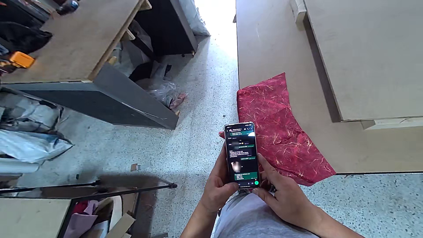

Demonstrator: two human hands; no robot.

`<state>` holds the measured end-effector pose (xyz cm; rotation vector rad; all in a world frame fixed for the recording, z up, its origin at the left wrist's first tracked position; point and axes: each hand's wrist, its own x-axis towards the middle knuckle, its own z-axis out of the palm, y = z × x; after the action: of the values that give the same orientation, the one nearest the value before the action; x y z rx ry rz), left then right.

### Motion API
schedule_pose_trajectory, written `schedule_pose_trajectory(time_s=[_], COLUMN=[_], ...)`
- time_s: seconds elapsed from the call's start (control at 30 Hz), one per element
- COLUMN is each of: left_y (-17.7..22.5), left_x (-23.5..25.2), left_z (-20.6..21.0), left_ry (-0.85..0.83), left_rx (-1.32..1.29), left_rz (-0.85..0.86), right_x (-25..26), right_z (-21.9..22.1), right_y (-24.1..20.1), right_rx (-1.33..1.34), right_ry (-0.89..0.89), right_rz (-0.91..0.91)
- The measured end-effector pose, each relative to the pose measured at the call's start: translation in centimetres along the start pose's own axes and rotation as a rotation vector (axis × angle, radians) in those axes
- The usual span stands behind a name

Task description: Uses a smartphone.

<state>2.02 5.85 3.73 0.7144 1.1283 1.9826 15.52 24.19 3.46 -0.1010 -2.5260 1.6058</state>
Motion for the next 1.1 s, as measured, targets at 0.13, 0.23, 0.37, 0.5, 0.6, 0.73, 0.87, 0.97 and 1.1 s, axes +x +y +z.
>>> schedule_pose_trajectory(time_s=[0.13, 0.23, 0.37, 0.5, 0.6, 0.73, 0.87, 0.97, 1.1], left_y=[-0.1, 0.0, -0.1, -0.1, -0.1, 0.1, 0.2, 0.1, 0.2], left_x=[0.1, 0.2, 0.2, 0.3, 0.4, 0.6, 0.7, 1.0, 1.2], left_z=[-0.2, -0.1, 0.0, 0.2, 0.2, 0.7, 1.4, 1.8, 2.1], left_ry=[-0.011, -0.006, 0.027, 0.082, 0.087, 0.127, 0.217, 0.289, 0.297], left_rx=[-0.022, -0.022, -0.05, -0.075, -0.083, -0.052, -0.013, 0.039, 0.064], left_rz=[0.004, -0.005, -0.006, 0.017, 0.027, 0.024, 0.015, -0.009, -0.019], right_x=[0.1, 0.2, 0.2, 0.6, 1.1, 1.1, 1.1, 1.3, 1.4], right_z=[0.0, 0.0, -0.1, -0.2, -0.8, -0.5, -0.5, -0.6, -0.8], right_y=[0.0, 0.0, 0.0, 0.3, 0.3, 0.5, 0.6, 0.6, 0.5], right_rx=[-0.001, -0.011, -0.047, -0.276, -0.326, -0.258, -0.234, -0.232, -0.257], right_ry=[-0.002, -0.001, -0.001, 0.148, 0.22, 0.226, 0.22, 0.223, 0.207], right_rz=[0.018, 0.013, 0.017, -0.13, -0.238, -0.314, -0.342, -0.348, -0.354])
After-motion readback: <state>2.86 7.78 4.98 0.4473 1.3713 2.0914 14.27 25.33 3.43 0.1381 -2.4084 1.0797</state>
